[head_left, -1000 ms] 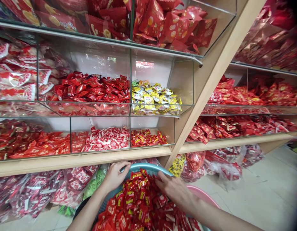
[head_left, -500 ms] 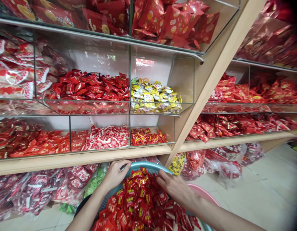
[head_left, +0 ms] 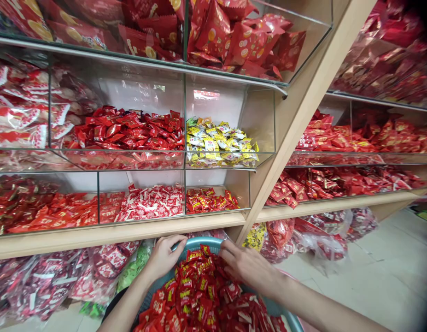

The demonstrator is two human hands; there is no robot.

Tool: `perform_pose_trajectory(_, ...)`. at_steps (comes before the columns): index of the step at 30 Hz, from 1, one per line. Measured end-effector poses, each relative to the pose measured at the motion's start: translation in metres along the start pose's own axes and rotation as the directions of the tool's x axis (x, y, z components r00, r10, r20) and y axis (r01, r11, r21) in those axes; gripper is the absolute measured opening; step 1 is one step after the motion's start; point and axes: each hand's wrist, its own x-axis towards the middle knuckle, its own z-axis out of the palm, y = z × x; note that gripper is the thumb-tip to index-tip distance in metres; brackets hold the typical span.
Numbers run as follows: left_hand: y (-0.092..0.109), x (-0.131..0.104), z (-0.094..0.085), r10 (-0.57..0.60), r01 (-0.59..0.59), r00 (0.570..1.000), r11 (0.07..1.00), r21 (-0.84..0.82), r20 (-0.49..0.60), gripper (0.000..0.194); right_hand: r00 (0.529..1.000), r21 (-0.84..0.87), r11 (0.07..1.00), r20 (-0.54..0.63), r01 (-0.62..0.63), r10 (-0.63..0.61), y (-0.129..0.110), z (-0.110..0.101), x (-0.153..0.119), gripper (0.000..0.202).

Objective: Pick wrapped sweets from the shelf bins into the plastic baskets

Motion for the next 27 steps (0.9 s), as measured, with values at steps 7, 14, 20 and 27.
perform_pose_trajectory(7,0.001,-0.001,-0.001,0.016,-0.016,1.000,1.000,0.012,-0.005,0.027,0.968,0.166,0.963,-0.102,-0.212,0.230,0.074,-0.053,0.041,0.024)
perform_pose_trajectory(14,0.001,-0.001,-0.003,0.014,-0.014,1.000,0.999,0.031,0.000,0.027,0.973,0.354,0.908,0.028,-0.224,0.229,0.105,-0.041,0.062,0.018)
perform_pose_trajectory(20,0.003,-0.001,-0.003,0.017,-0.017,1.000,1.000,0.009,0.004,0.027,0.953,0.384,0.879,0.013,-0.284,0.302,0.102,-0.040,0.068,0.025)
perform_pose_trajectory(27,0.002,-0.001,-0.004,0.012,-0.012,1.000,1.000,0.010,0.014,0.027,0.921,0.451,0.834,-0.060,-0.319,0.385,0.099,-0.046,0.067,0.022)
